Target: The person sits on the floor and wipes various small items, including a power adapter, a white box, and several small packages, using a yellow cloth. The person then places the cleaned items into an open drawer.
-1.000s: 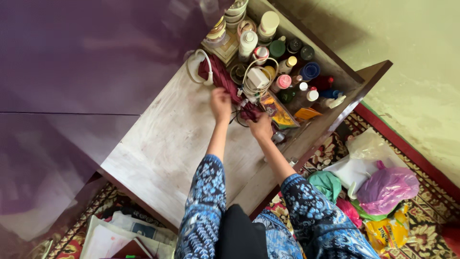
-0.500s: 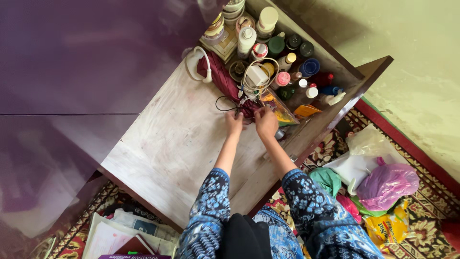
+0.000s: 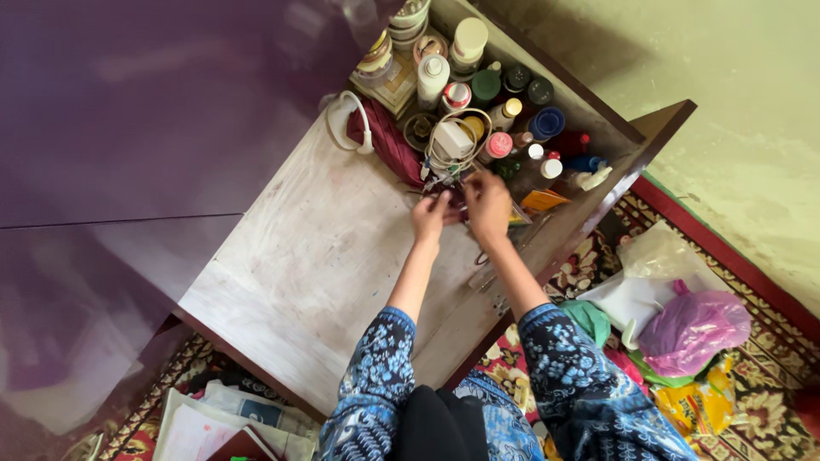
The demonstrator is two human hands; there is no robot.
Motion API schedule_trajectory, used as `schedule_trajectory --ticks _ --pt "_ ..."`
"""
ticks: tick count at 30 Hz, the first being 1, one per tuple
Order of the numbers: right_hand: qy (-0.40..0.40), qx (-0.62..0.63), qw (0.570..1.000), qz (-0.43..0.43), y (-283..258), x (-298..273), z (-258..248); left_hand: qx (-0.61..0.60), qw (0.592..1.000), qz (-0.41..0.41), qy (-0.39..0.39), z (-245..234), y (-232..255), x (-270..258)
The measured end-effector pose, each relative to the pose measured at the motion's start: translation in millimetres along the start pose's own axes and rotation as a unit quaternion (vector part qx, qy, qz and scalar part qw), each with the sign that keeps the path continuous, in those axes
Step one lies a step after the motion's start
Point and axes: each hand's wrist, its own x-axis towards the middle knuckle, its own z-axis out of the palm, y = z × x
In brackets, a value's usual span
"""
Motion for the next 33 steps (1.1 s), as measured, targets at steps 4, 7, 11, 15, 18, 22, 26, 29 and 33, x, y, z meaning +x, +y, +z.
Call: schedule_trajectory --ticks 4,7,11,15,18,22,26,29,33 --pt "0.095 0.025 0.991 -0.096 -42.5 3.9 -46.4 -0.055 0.998 0.001 -0.010 41.3 -4.1 6.3" --pt "0.109 0.113 0.986 -0.053 -65.3 -14.8 -70.4 -0.142 0.990 -0.011 -0.019 63.2 -4.8 9.8" --pt "0.119 0.117 0.986 -0.013 -69.9 -53.9 -91.6 -0.321 0.944 0.014 -0.076 81.2 4.6 11.5" --pt "0.077 0.167 0.983 0.029 -62.2 -78.3 -94.2 -0.366 0.928 0.044 -0.046 92.6 17.7 15.8" --pt "0.056 0.178 0.982 0.026 -60.7 -81.3 -90.0 -0.290 0.956 0.046 0.005 101.3 20.2 17.9" --pt "0.044 0.188 0.981 0.014 -59.8 -86.6 -87.2 -0.159 0.976 0.092 0.120 113.4 15.4 22.1" --pt "0.032 0.199 0.978 0.053 -53.7 -95.6 -94.7 -0.013 0.972 0.139 0.189 116.7 14.1 11.8" --pt "0.040 0.188 0.979 0.060 -49.9 -103.0 -102.2 0.272 0.902 0.229 0.247 111.2 20.4 -1.8" --pt "0.043 0.176 0.982 0.055 -43.0 -107.5 -111.5 0.507 0.765 0.330 0.222 110.9 25.5 -0.7"
